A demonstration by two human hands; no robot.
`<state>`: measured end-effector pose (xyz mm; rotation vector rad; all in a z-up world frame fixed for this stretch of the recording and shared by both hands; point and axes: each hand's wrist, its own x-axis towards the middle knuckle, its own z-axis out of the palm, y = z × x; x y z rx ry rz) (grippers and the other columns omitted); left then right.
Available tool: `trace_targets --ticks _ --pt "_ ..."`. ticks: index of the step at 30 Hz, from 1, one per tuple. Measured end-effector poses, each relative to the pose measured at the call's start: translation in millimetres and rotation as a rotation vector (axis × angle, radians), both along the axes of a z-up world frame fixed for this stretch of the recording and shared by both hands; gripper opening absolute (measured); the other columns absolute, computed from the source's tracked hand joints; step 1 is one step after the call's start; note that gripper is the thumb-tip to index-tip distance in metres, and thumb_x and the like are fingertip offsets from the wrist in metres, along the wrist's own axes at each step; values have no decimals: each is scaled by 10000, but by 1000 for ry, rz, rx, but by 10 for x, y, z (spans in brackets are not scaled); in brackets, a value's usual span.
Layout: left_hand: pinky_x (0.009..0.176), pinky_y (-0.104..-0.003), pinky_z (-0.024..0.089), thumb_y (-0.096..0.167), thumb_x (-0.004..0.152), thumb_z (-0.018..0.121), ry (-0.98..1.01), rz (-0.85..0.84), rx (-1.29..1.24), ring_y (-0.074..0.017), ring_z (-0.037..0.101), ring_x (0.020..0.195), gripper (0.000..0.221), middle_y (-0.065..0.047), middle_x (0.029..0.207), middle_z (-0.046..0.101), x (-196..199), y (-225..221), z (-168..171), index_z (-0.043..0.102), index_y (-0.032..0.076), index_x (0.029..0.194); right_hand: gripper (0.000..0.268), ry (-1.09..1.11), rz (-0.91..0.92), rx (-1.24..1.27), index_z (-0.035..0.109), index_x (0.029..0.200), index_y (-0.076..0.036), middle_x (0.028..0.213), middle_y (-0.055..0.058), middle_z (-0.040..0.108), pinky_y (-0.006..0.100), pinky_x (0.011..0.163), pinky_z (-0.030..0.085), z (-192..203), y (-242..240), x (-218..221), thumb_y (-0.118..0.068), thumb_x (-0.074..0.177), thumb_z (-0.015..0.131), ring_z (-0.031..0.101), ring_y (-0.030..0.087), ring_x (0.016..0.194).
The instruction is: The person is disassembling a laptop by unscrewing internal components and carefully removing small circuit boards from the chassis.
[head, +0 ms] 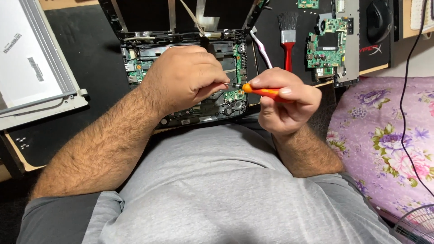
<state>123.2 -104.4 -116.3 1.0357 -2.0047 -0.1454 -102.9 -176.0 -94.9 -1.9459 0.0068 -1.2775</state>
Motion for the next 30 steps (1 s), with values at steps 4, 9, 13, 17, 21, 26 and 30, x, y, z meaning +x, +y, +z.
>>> trace_targets --ticks 4,9,13,17,21,26,30 --pt "726 -363 527 233 1076 688 -20 18 -32 -239 655 793 171 -15 901 714 -6 10 -50 727 124 949 246 72 15 -42 451 1259 -123 979 276 639 430 725 585 -19 -25 -55 -70 1055 577 681 359 798" --pt "715 -363 529 191 1034 758 -3 -2 -29 -232 657 787 115 -20 884 712 9 12 -57 734 120 948 230 72 8 -57 431 1244 -125 968 280 633 432 705 560 -18 -39 -28 -86 1061 565 666 351 763" --pt "693 -366 515 166 1040 746 10 -27 -25 -245 646 782 99 -23 892 706 22 4 -71 729 118 954 243 86 19 -39 450 1264 -129 981 283 636 443 724 558 -37 -33 -52 -80 1059 571 664 353 767" --pt "699 -361 521 195 1041 762 -47 0 -34 -232 643 783 129 -10 875 695 8 14 -75 720 129 938 249 101 -2 -61 454 1273 -130 971 272 646 450 740 561 -41 -36 -83 -83 1060 576 679 360 805" --pt "681 -370 512 201 1036 762 -77 9 -29 -238 632 767 132 -8 859 683 16 22 -81 714 128 937 247 121 14 -89 445 1255 -111 984 268 650 438 730 566 -49 -29 -87 -53 1056 578 704 342 810" --pt "656 -357 495 226 1064 713 -149 30 -56 -227 613 766 174 23 840 663 11 38 -72 704 170 899 253 180 -44 -251 400 1254 -123 882 238 668 451 661 561 16 4 -37 -95 1077 579 704 325 770" --pt "617 -364 476 249 1088 684 -126 18 -58 -231 613 769 193 33 860 667 -10 55 -77 703 180 909 303 135 -34 -273 411 1296 -106 848 240 646 442 627 558 -8 -1 -25 -107 1066 609 689 329 745"
